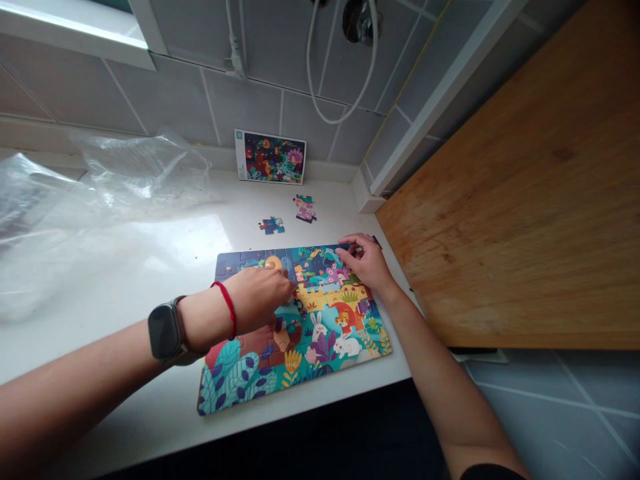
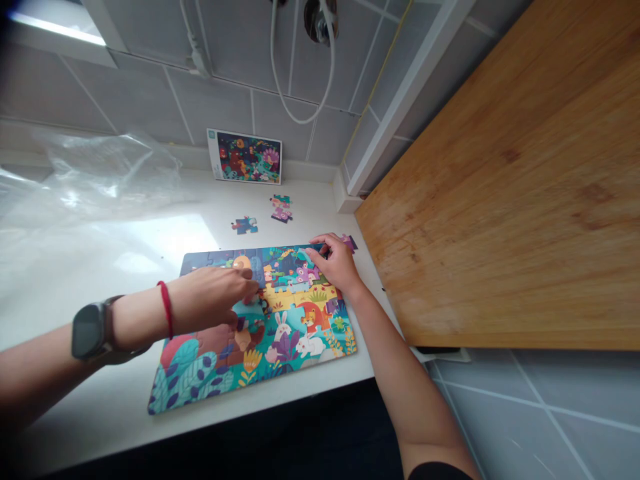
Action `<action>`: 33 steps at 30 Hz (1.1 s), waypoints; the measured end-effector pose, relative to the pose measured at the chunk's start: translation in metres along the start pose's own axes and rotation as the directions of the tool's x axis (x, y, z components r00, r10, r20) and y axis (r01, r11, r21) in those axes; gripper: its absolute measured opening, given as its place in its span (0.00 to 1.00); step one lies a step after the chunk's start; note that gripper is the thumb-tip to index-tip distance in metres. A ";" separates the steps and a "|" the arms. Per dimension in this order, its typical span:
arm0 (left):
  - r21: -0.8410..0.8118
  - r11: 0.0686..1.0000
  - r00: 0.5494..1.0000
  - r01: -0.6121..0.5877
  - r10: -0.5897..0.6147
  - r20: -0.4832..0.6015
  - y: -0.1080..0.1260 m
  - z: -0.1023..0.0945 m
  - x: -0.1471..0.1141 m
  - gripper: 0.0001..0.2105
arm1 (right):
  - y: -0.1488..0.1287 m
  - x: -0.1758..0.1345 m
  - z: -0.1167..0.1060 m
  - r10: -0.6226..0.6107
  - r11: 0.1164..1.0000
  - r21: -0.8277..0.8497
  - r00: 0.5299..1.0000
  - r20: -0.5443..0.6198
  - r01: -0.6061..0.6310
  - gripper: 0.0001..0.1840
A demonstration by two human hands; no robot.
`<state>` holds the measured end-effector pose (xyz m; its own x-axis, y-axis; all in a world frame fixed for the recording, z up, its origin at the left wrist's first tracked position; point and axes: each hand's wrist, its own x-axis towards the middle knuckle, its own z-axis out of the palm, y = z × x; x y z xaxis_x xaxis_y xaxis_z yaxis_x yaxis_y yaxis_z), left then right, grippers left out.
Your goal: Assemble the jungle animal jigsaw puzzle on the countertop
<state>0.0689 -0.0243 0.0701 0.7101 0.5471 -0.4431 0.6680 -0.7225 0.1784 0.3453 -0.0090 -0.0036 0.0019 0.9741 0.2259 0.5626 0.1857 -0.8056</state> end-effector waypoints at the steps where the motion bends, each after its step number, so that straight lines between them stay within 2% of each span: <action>1: -0.014 1.000 1.000 0.007 -0.007 0.002 0.000 -0.001 0.000 0.13 | -0.001 0.000 0.000 -0.016 1.000 -0.010 1.000 -0.001 0.016 0.14; 7: -0.092 0.996 1.000 0.012 -0.012 0.007 -0.007 0.000 0.006 0.13 | -0.004 -0.002 0.001 -0.061 0.998 0.003 0.998 0.020 0.061 0.12; 10: -0.171 0.985 1.000 0.008 -0.012 -0.017 -0.015 0.002 0.013 0.21 | -0.009 -0.005 0.002 -0.087 0.996 0.024 0.996 0.017 0.087 0.12; 12: -0.260 0.965 0.999 -0.035 0.026 -0.039 -0.022 0.002 0.017 0.23 | -0.013 -0.009 0.003 -0.070 0.995 0.075 0.997 0.046 0.066 0.12; 13: -0.307 0.949 0.997 -0.067 0.053 -0.052 -0.025 0.001 0.019 0.20 | -0.015 -0.011 0.004 -0.052 0.993 0.109 0.995 0.080 0.043 0.12; 16: -0.470 0.869 0.987 -0.157 0.128 -0.092 -0.032 0.001 0.025 0.05 | -0.021 -0.016 0.005 -0.015 0.979 0.203 0.968 0.252 -0.037 0.14; 18: -0.612 0.774 0.986 -0.164 0.137 -0.091 -0.035 0.001 0.029 0.09 | -0.024 -0.018 0.007 -0.023 0.968 0.240 0.930 0.367 -0.070 0.15; 20: -0.737 0.660 0.989 -0.144 0.125 -0.081 -0.037 0.003 0.032 0.11 | -0.026 -0.019 0.008 -0.039 0.958 0.272 0.900 0.433 -0.090 0.16; 22: -0.816 0.566 0.992 -0.121 0.108 -0.072 -0.039 0.005 0.035 0.14 | -0.027 -0.020 0.008 -0.039 0.944 0.309 0.895 0.445 -0.112 0.17; 24: -0.851 0.514 0.994 -0.104 0.090 -0.067 -0.040 0.007 0.037 0.17 | -0.028 -0.020 0.008 -0.020 0.925 0.351 0.903 0.430 -0.147 0.17; 28: -0.865 0.492 0.995 -0.092 0.074 -0.064 -0.041 0.006 0.038 0.22 | -0.031 -0.019 0.006 0.018 0.883 0.421 0.913 0.408 -0.206 0.16; 33: -0.865 0.493 0.995 -0.097 0.061 -0.076 -0.040 0.001 0.036 0.20 | -0.031 -0.017 0.005 0.030 0.860 0.457 0.918 0.395 -0.225 0.16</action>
<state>0.0673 0.0236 0.0463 0.7647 0.5324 -0.3630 0.4532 -0.0438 0.8904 0.3236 -0.0308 0.0152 -0.3078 0.9509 -0.0330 0.1056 -0.0003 -0.9944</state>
